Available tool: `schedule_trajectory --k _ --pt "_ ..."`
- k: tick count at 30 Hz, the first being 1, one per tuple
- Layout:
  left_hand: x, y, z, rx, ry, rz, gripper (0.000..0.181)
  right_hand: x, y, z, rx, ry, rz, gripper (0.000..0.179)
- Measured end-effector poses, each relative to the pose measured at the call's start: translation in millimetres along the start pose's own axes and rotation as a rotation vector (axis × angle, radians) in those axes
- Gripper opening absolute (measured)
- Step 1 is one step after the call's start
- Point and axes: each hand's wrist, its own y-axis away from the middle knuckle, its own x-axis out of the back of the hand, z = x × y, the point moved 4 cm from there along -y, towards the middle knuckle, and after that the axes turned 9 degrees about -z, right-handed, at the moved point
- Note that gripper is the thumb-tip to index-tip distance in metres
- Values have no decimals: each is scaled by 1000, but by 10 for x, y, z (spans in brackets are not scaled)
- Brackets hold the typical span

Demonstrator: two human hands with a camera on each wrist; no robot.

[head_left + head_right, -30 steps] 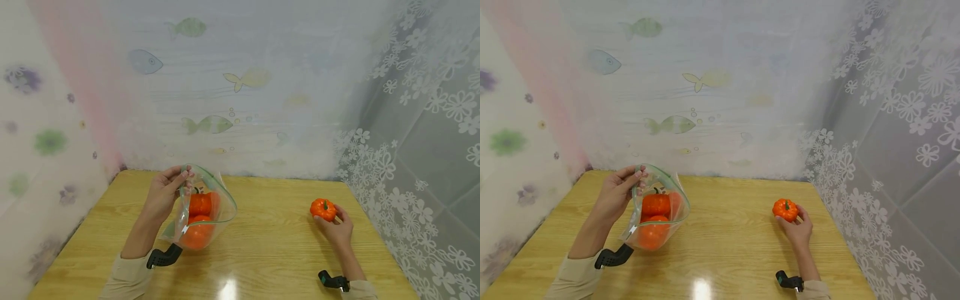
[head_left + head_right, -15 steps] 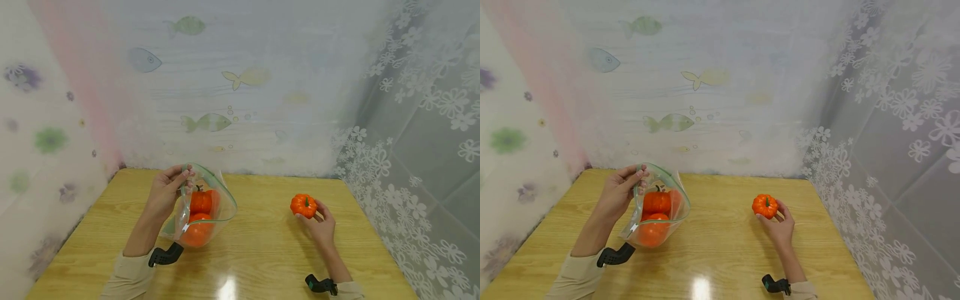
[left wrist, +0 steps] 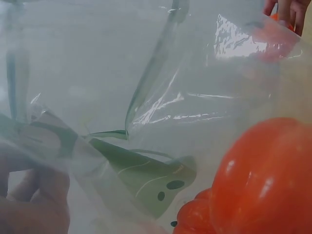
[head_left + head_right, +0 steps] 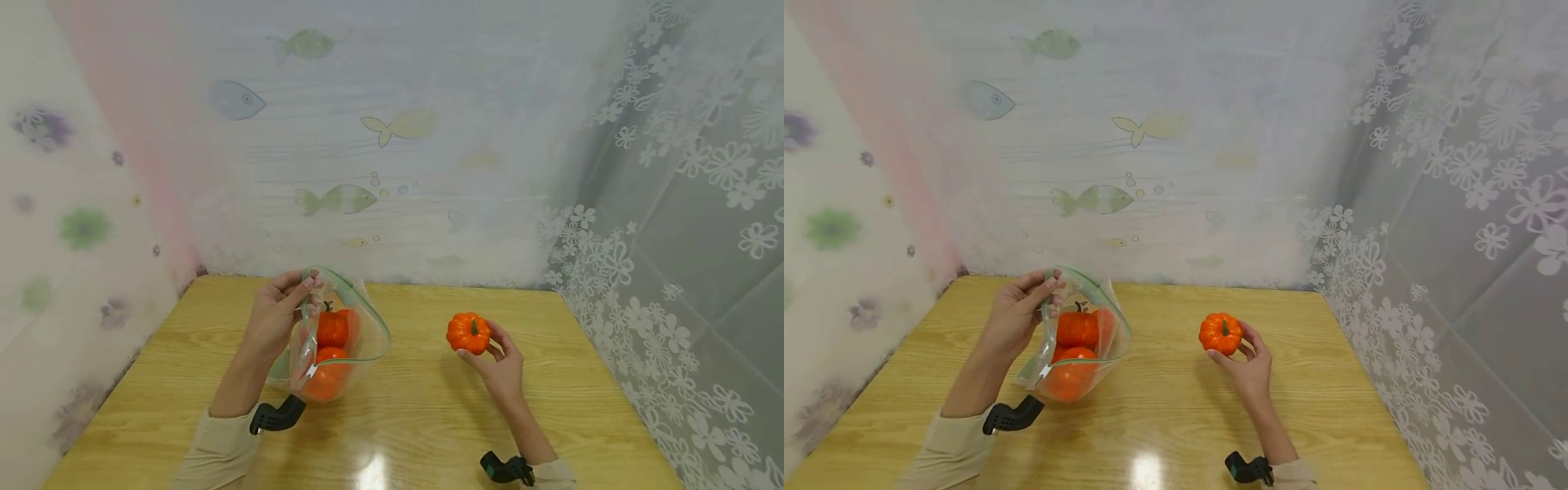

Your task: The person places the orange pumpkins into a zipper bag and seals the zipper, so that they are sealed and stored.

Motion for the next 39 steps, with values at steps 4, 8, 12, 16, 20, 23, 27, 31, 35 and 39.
schedule_trajectory --k 4,8,12,16,20,23,27,31,35,39 --pt "-5 6 -11 0 3 -2 21 -115 28 -59 -1 -20 -42 73" --pt "-18 10 -20 2 6 0 23 -223 59 -150 36 -29 -83 72" --pt "-20 10 -24 4 0 -3 27 -336 73 -240 83 -45 -121 72" --pt "-22 10 -17 -4 3 -12 30 -446 86 -316 106 -72 -158 73" --pt "-19 9 -11 0 5 -11 28 -546 108 -387 118 -98 -183 73" --pt "-14 8 -4 9 -1 -9 27 -622 129 -453 134 -118 -197 73" --pt "-26 2 14 16 -11 3 28 -704 148 -564 172 -153 -225 74" --pt "-41 -4 23 19 -10 11 29 -762 166 -667 196 -178 -253 75" --pt "-45 -9 9 22 1 10 31 -805 180 -770 213 -195 -262 76" --pt "-43 -5 -11 20 11 13 31 -857 202 -893 238 -218 -280 75"
